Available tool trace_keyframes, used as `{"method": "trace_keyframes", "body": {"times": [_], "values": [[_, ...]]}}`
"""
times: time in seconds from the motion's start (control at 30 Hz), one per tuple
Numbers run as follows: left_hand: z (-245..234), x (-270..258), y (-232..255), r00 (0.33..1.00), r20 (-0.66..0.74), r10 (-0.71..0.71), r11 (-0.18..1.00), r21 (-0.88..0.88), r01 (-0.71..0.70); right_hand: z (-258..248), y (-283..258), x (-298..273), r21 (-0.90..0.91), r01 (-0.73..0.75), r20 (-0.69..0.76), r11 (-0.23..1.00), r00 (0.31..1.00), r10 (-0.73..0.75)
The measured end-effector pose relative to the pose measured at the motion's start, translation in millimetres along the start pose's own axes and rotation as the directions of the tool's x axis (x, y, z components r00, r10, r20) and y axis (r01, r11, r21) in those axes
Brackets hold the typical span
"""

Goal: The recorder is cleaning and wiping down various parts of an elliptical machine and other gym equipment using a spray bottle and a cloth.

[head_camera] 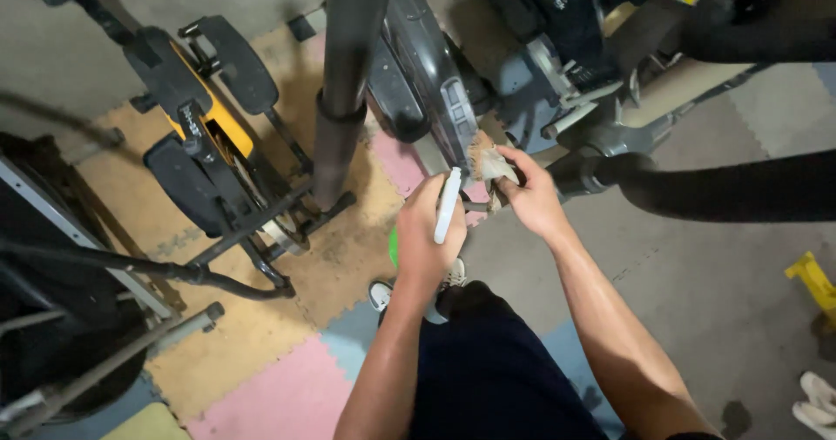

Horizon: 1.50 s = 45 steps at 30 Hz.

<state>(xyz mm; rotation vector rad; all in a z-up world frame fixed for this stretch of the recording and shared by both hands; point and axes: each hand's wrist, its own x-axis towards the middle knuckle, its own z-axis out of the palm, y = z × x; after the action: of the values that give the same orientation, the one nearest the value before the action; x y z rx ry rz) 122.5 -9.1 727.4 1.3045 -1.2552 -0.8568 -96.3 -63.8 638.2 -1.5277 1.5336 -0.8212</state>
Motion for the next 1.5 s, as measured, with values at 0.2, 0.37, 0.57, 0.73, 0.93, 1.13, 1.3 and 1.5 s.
{"method": "trace_keyframes", "body": {"times": [0.2,0.37,0.57,0.73,0.93,1.13,1.3,1.5], "values": [[-18.2,15.7,36.0,0.994,0.094,-0.054,0.998,0.021,0.052,-5.8,-40.3,-7.7,0.102,-0.147,-0.038,0.984,0.988,0.151],[-35.2,24.3,38.2,0.987,0.068,0.146,0.989,-0.02,-0.145,-5.7,-73.9,-1.2,0.216,0.025,-0.126,0.976,0.992,0.002],[-51.1,43.3,61.9,0.987,0.076,0.145,0.989,-0.008,-0.145,2.7,-107.1,10.9,0.246,0.134,-0.117,0.96,0.987,-0.108],[-60.7,56.6,61.5,0.993,0.093,0.075,0.997,0.024,-0.078,5.3,-137.0,26.4,0.384,0.125,-0.099,0.915,0.991,-0.094],[-66.7,59.7,28.9,0.978,0.207,0.032,0.997,0.064,-0.046,17.9,-203.1,45.2,0.595,0.301,-0.043,0.746,0.938,-0.344],[-59.3,57.3,-10.1,0.964,0.264,-0.028,0.997,0.073,0.009,44.6,-246.6,54.8,0.641,0.349,0.077,0.684,0.857,-0.51],[-67.9,68.4,5.3,0.958,0.281,-0.056,0.996,0.084,0.033,54.1,-259.5,61.6,0.695,0.27,0.165,0.666,0.842,-0.514],[-70.0,71.2,3.7,0.944,0.32,-0.077,0.996,0.061,0.06,61.8,-255.0,60.2,0.593,0.434,0.004,0.678,0.84,-0.542]]}}
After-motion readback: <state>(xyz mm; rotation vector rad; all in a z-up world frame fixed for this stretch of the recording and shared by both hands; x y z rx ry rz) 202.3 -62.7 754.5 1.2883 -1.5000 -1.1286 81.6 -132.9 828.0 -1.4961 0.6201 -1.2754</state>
